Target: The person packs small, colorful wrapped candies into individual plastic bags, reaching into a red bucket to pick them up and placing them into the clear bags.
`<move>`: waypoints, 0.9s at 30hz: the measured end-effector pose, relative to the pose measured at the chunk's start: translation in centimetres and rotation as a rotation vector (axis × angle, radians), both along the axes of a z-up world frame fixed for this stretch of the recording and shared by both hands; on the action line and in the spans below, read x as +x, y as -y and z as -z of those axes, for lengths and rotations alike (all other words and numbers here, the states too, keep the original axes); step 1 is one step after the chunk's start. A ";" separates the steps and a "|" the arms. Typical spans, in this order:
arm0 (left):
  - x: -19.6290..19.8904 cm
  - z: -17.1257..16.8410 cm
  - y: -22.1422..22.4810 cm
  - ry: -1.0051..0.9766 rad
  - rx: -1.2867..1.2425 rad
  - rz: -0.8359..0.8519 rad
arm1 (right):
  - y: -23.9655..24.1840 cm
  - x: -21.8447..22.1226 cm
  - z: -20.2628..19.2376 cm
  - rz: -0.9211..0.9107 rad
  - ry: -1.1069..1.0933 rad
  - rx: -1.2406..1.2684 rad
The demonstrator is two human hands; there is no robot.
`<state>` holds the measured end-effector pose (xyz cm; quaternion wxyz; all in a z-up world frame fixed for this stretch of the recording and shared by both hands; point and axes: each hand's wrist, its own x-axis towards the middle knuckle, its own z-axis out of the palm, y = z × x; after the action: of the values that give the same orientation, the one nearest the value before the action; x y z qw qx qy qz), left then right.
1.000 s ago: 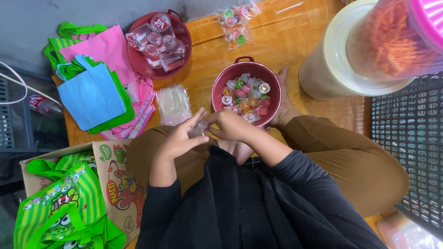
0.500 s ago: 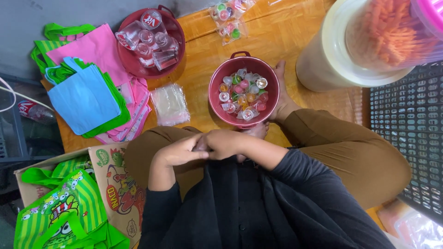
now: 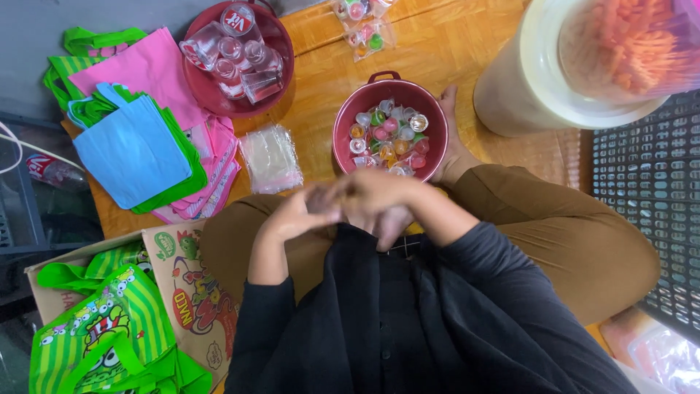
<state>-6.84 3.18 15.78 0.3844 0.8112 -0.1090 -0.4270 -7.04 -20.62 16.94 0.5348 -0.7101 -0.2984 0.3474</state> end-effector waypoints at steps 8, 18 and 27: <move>1.0 7.6 3.7 0.332 -0.310 -0.552 | 1.6 2.9 19.0 0.701 0.110 -0.519; 1.1 11.2 5.1 0.419 -0.245 -0.450 | 2.3 3.8 15.1 0.921 0.205 -0.297; 1.6 14.6 4.9 0.318 -0.443 -0.648 | 2.9 4.3 6.8 0.732 0.271 0.019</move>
<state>-5.19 -1.67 1.17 0.6423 0.7570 0.0043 -0.1197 -2.71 -23.53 10.15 0.5859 -0.8039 -0.0964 0.0339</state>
